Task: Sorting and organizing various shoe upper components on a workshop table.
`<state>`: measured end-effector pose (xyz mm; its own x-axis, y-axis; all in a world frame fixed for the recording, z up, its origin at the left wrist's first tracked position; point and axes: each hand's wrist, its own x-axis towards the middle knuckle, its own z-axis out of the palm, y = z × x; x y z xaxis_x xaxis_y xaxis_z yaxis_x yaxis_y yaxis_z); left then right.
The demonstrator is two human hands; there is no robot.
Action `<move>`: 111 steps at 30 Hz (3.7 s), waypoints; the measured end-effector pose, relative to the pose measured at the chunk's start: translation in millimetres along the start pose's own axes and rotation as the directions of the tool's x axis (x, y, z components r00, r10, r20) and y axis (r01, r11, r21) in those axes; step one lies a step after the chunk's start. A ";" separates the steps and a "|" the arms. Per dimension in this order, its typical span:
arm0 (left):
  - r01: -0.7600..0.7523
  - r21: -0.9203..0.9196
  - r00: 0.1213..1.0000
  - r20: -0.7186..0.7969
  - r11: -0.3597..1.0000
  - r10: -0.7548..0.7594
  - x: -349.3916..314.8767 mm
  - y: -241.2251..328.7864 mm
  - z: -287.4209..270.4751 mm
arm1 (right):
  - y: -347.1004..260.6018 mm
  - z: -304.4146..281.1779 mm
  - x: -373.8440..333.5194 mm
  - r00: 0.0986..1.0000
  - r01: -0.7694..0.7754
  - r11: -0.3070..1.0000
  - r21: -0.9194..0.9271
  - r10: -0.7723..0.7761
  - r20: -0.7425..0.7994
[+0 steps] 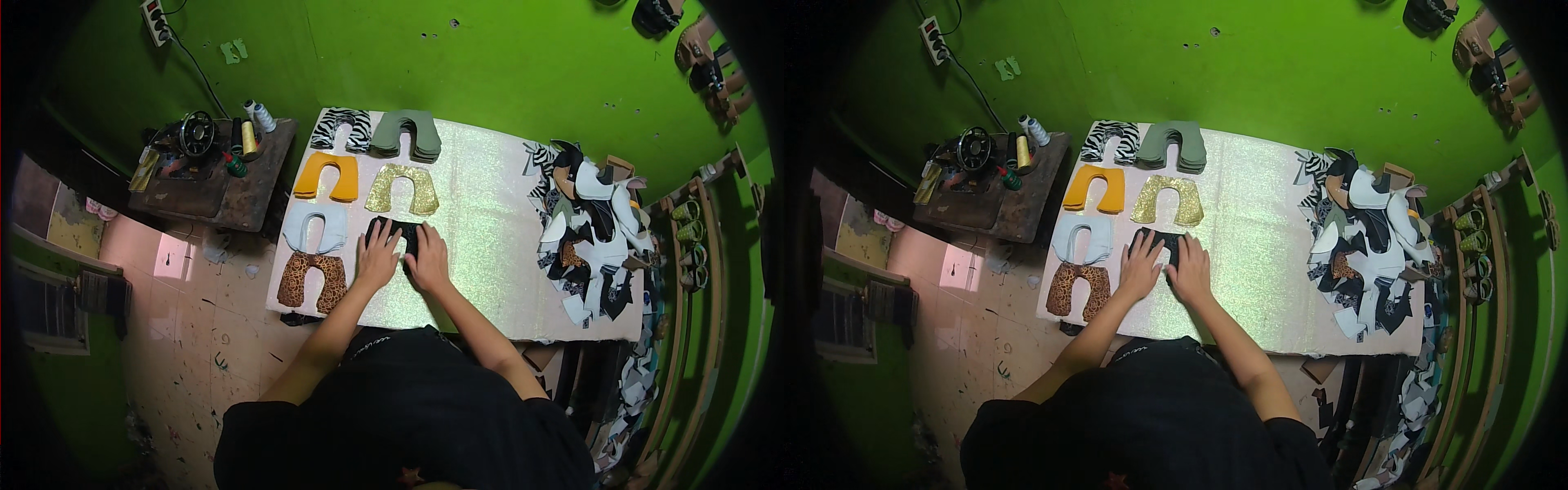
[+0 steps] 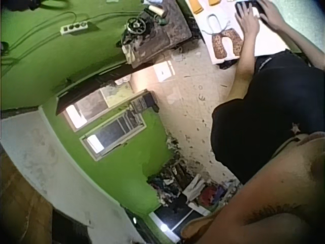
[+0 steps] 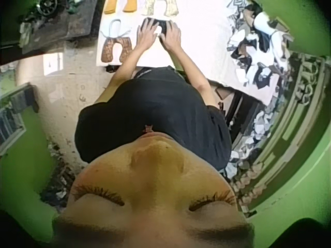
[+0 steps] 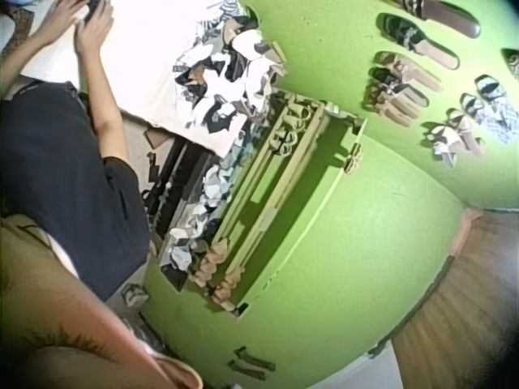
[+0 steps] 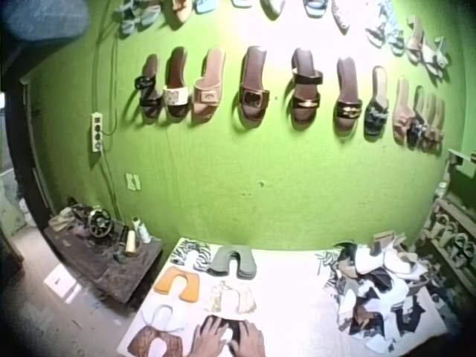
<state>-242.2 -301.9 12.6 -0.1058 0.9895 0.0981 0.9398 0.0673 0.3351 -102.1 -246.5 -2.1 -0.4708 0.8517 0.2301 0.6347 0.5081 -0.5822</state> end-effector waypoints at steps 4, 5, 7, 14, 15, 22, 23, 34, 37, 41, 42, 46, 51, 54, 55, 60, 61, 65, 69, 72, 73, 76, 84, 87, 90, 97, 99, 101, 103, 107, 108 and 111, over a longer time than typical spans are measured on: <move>0.091 0.038 0.989 0.114 0.995 -0.095 -7.1 -2.6 15.3 | 1.2 11.0 -6.8 0.970 0.027 0.986 -0.168 0.015 0.242; 0.082 0.020 0.986 0.144 0.996 -0.084 -6.3 -5.2 17.7 | 1.8 12.0 -5.8 0.968 0.032 0.980 -0.197 0.019 0.248; 0.104 0.006 0.985 0.135 0.995 -0.104 -4.4 -3.4 16.7 | 5.0 11.6 -4.3 0.968 0.047 0.973 -0.226 0.012 0.251; 0.230 0.007 0.970 0.079 0.973 -0.230 -14.4 -5.8 20.9 | -13.3 -4.7 -5.7 0.958 0.048 0.953 -0.298 0.041 0.285; 0.225 0.025 0.972 0.068 0.974 -0.226 -13.8 -4.4 21.8 | -9.4 -3.9 -8.9 0.960 0.087 0.956 -0.281 -0.005 0.280; 0.256 0.069 0.965 0.042 0.964 -0.259 -8.3 5.9 19.6 | 8.2 3.2 -15.5 0.971 0.119 0.970 -0.212 -0.069 0.231; 0.289 0.049 0.953 0.077 0.956 -0.292 -8.3 10.2 18.1 | 8.5 -1.3 -16.5 0.967 0.119 0.969 -0.218 -0.064 0.245; 0.149 -0.137 0.987 -0.044 0.979 -0.157 24.0 105.0 26.0 | 80.6 -95.2 -43.9 0.966 -0.259 0.943 -0.209 0.257 -0.036; 0.061 -0.199 0.997 -0.037 0.978 -0.070 35.1 140.2 38.2 | 120.9 -130.7 -50.3 0.912 -0.385 0.896 -0.219 0.334 -0.237; -0.039 -0.256 0.999 -0.015 0.966 0.037 48.0 182.8 52.5 | 173.6 -170.8 -50.1 0.773 -0.561 0.807 -0.184 0.431 -0.465; -0.058 -0.278 0.998 0.002 0.959 0.061 51.4 191.2 55.2 | 181.1 -179.9 -48.1 0.770 -0.564 0.805 -0.184 0.431 -0.471; -0.135 -0.317 0.990 0.001 0.939 0.142 64.3 213.6 68.7 | 208.7 -201.2 -39.2 0.727 -0.628 0.771 -0.102 0.535 -0.431; -0.157 -0.341 0.983 0.037 0.927 0.180 74.9 228.6 73.7 | 224.5 -207.5 -24.3 0.749 -0.605 0.795 -0.049 0.547 -0.373; -0.143 -0.370 0.981 0.073 0.918 0.182 77.7 229.2 74.6 | 226.3 -208.2 -15.7 0.758 -0.581 0.814 0.006 0.543 -0.361; -0.130 -0.370 0.982 0.080 0.920 0.171 78.1 229.6 75.2 | 227.6 -208.4 -13.4 0.753 -0.577 0.816 0.024 0.543 -0.372; -0.085 -0.426 0.986 0.092 0.901 0.137 80.3 219.7 77.4 | 222.9 -211.2 3.5 0.758 -0.293 0.949 0.114 0.303 -0.577; -0.070 -0.439 0.987 0.102 0.896 0.127 80.7 216.8 78.1 | 214.0 -217.7 8.3 0.751 -0.238 0.950 0.202 0.313 -0.582; -0.098 -0.495 0.985 0.073 0.864 0.154 81.4 208.8 79.2 | 193.8 -228.5 26.1 0.742 -0.091 0.916 0.391 0.324 -0.587; -0.079 -0.598 0.996 -0.010 0.798 0.091 79.1 205.7 69.3 | 153.9 -235.0 32.2 0.850 -0.006 0.809 0.588 0.314 -0.423; -0.084 -0.636 0.995 -0.094 0.767 0.031 83.5 204.8 56.3 | 135.0 -227.5 30.0 0.951 -0.026 0.673 0.739 0.243 -0.189; -0.086 -0.713 0.992 -0.126 0.696 -0.007 85.2 202.3 53.4 | 130.0 -226.8 27.7 0.968 -0.127 0.577 0.807 0.249 -0.026; -0.090 -0.825 0.982 -0.168 0.558 -0.090 89.4 198.2 41.7 | 127.2 -223.1 22.5 0.918 -0.389 0.360 0.848 0.081 0.387; 0.122 -0.982 0.988 0.134 0.147 0.072 87.4 183.7 6.6 | 117.1 -215.8 12.7 0.793 -0.568 0.041 0.822 -0.239 0.560; 0.189 -0.981 0.979 0.191 0.032 0.077 83.0 176.6 4.1 | 119.7 -213.3 10.7 0.769 -0.607 -0.038 0.794 -0.283 0.574; 0.249 -0.964 0.966 0.240 -0.092 0.094 75.8 173.5 2.8 | 114.6 -215.7 8.9 0.804 -0.595 -0.129 0.794 -0.126 0.582; 0.381 -0.924 0.919 0.375 -0.031 0.118 62.5 163.8 11.5 | 114.1 -220.3 9.0 0.791 -0.612 0.096 0.785 0.063 0.609; 0.381 -0.924 0.920 0.375 -0.038 0.111 56.9 162.3 7.2 | 111.7 -218.1 8.9 0.793 -0.609 0.177 0.774 0.112 0.598; 0.382 -0.923 0.921 0.376 -0.047 0.104 53.2 159.9 6.2 | 112.3 -211.5 8.2 0.777 -0.630 0.216 0.746 0.150 0.612; 0.370 -0.908 0.929 0.357 -0.195 0.100 48.5 152.6 7.5 | 110.7 -201.3 8.5 0.758 -0.651 0.260 0.713 0.178 0.628; 0.366 -0.874 0.929 0.362 -0.320 0.072 35.1 132.2 2.2 | 106.8 -179.0 8.6 0.718 -0.694 0.255 0.673 0.177 0.673; 0.358 -0.875 0.931 0.360 -0.325 0.056 30.3 125.9 -1.3 | 101.7 -173.8 9.7 0.690 -0.719 0.266 0.642 0.161 0.705; 0.359 -0.858 0.922 0.387 -0.367 -0.002 14.6 104.3 -12.0 | 84.8 -153.6 13.3 0.653 -0.743 0.327 0.584 0.157 0.741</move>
<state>-149.6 -282.0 60.2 0.0258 0.9617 -0.2728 -0.6618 0.2209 0.7164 39.7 -172.4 71.4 -0.6614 0.5410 -0.5194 0.1993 -0.5409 -0.8171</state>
